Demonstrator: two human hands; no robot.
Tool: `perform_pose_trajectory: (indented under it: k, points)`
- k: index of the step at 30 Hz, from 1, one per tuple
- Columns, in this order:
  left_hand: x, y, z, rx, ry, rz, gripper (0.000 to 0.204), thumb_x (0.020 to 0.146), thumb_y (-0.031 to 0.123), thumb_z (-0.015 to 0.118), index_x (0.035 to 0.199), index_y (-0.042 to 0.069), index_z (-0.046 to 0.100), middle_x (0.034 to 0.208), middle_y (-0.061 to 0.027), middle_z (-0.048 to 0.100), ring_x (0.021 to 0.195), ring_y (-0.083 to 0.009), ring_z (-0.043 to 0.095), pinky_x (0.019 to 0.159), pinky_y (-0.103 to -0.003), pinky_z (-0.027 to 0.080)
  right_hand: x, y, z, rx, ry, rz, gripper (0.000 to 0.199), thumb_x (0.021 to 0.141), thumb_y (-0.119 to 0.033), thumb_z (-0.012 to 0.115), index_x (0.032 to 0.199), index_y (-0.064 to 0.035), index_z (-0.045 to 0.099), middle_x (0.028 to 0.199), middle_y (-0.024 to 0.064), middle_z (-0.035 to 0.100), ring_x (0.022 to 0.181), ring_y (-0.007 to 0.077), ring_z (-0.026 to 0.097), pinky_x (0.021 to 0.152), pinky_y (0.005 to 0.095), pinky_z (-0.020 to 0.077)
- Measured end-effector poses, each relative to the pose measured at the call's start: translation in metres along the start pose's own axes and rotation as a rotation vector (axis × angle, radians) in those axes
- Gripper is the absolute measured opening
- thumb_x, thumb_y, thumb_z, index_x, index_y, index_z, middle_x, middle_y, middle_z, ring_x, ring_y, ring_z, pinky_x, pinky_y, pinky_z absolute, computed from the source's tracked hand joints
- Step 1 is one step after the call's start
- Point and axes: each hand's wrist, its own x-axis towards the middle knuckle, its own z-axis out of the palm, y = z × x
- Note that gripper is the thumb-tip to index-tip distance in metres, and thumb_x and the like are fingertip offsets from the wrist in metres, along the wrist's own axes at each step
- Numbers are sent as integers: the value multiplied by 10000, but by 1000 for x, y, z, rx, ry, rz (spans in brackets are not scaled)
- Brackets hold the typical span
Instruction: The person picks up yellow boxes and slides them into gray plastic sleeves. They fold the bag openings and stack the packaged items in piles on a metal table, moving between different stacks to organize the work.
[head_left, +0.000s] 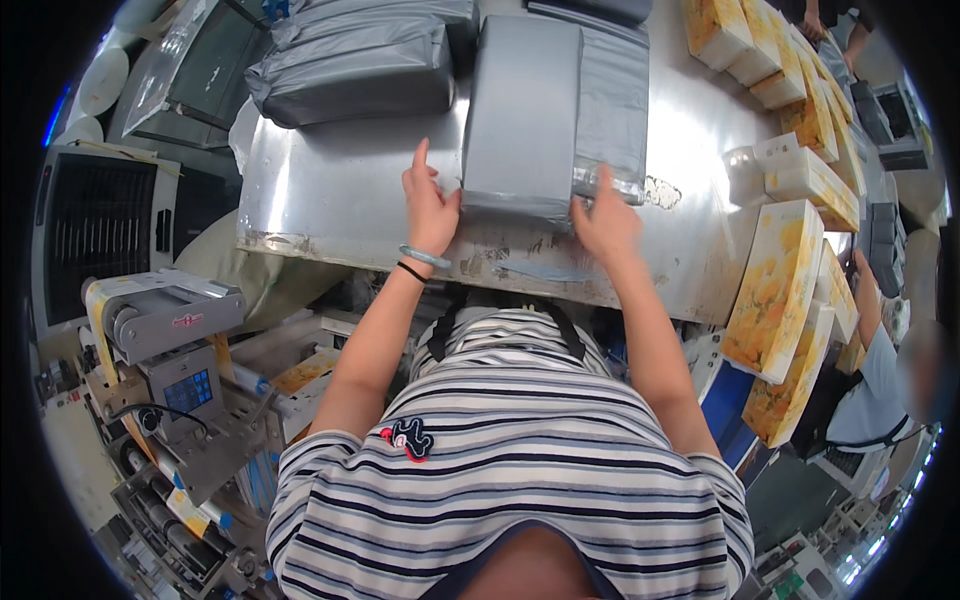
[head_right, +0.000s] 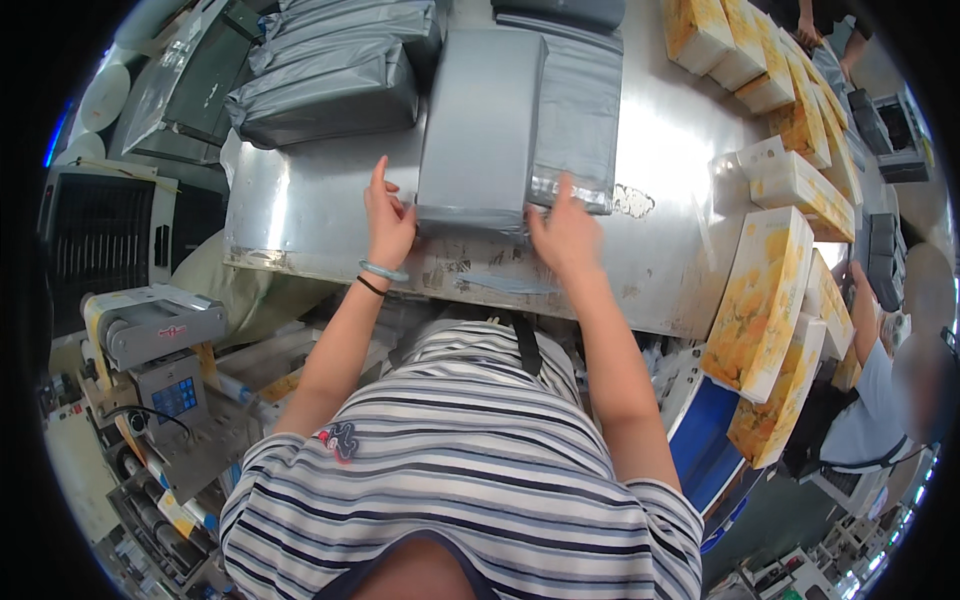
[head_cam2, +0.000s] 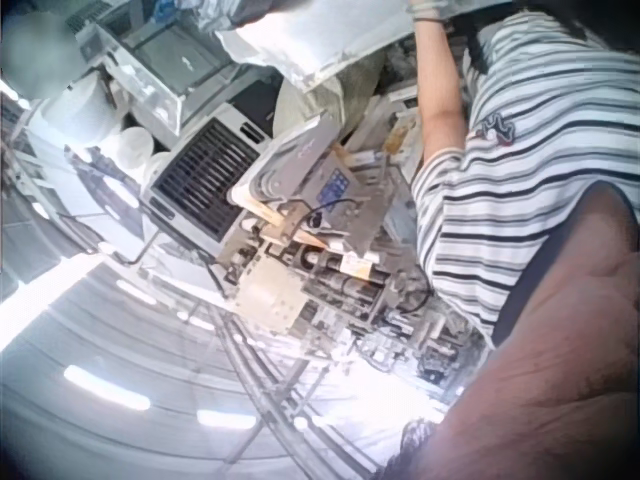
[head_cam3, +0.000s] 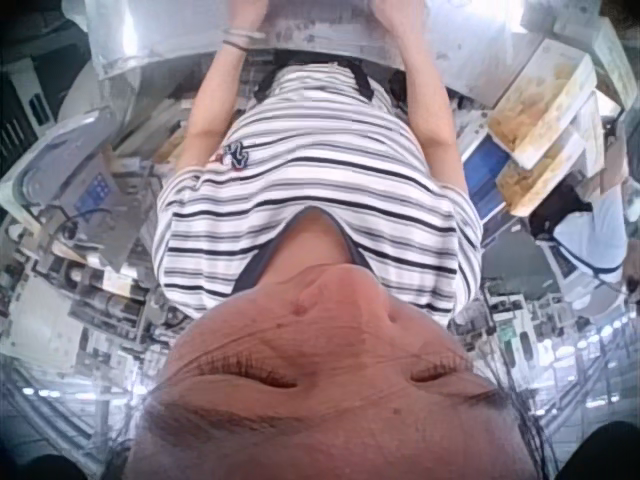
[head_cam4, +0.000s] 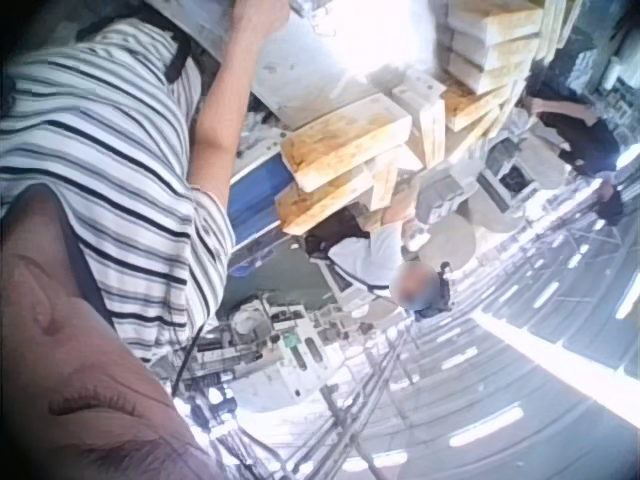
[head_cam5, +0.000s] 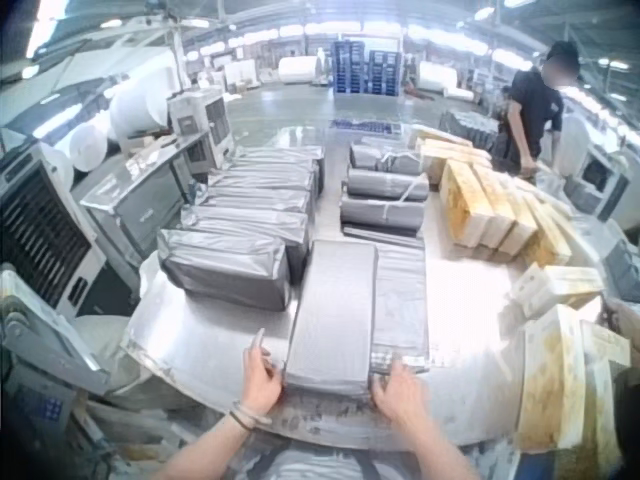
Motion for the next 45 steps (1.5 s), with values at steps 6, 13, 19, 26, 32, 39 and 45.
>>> perform_pose_trajectory:
  k: [6, 13, 19, 26, 32, 39, 45]
  points:
    - [29, 52, 37, -351, -315, -311, 737, 895, 326, 610, 1436, -4, 233, 1395, -165, 384, 1275, -245, 377, 1052, -321, 298, 3, -21, 21, 1155, 121, 78, 587, 961, -308, 475, 1425, -14, 267, 1388, 179, 372, 1245, 282, 370, 1017, 348, 290]
    - [74, 103, -133, 617, -740, 389, 1037, 628, 233, 782, 1478, 181, 190, 1448, -294, 234, 1202, -469, 409, 1043, -447, 330, 5, -28, -5, 894, -1027, 48, 502, 956, -304, 506, 1345, -3, 406, 1260, 118, 528, 1193, 190, 485, 996, 353, 385]
    - [142, 46, -253, 1302, -554, 575, 1029, 561, 44, 751, 1456, 193, 267, 1399, -195, 325, 1152, -383, 427, 1006, -439, 339, 169, -70, 19, 1190, -127, -277, 675, 939, -460, 487, 1441, -64, 271, 1451, 129, 344, 1358, 213, 301, 1097, 389, 253]
    - [150, 35, -207, 986, -365, 629, 1042, 477, 214, 821, 1413, 179, 364, 1479, -198, 229, 1214, -387, 357, 1050, -484, 264, 260, -202, 94, 1106, 182, -259, 705, 959, -419, 428, 1407, 87, 228, 1455, 262, 281, 1356, 351, 276, 1113, 355, 210]
    - [177, 27, -217, 1021, -389, 666, 935, 488, 146, 767, 1364, 186, 439, 1472, -153, 285, 1190, -364, 383, 1047, -496, 273, 249, -212, 98, 1138, -46, -241, 666, 963, -415, 428, 1386, 82, 297, 1409, 246, 362, 1313, 321, 358, 1084, 336, 265]
    - [214, 17, -214, 1042, -323, 592, 941, 478, 56, 721, 1364, 198, 437, 1451, -132, 324, 1235, -336, 381, 1073, -500, 264, 334, -120, -51, 47, 445, -848, 505, 737, -118, 666, 1217, -56, 522, 1099, 128, 601, 1051, 289, 569, 906, 393, 450]
    - [212, 44, -196, 962, -307, 485, 934, 520, 132, 754, 1386, 140, 404, 1438, -186, 324, 1271, -370, 352, 1068, -492, 249, 434, -78, -102, -570, 281, -685, 896, 640, -183, 765, 1405, -111, 306, 1323, 144, 447, 1231, 296, 436, 1042, 419, 328]
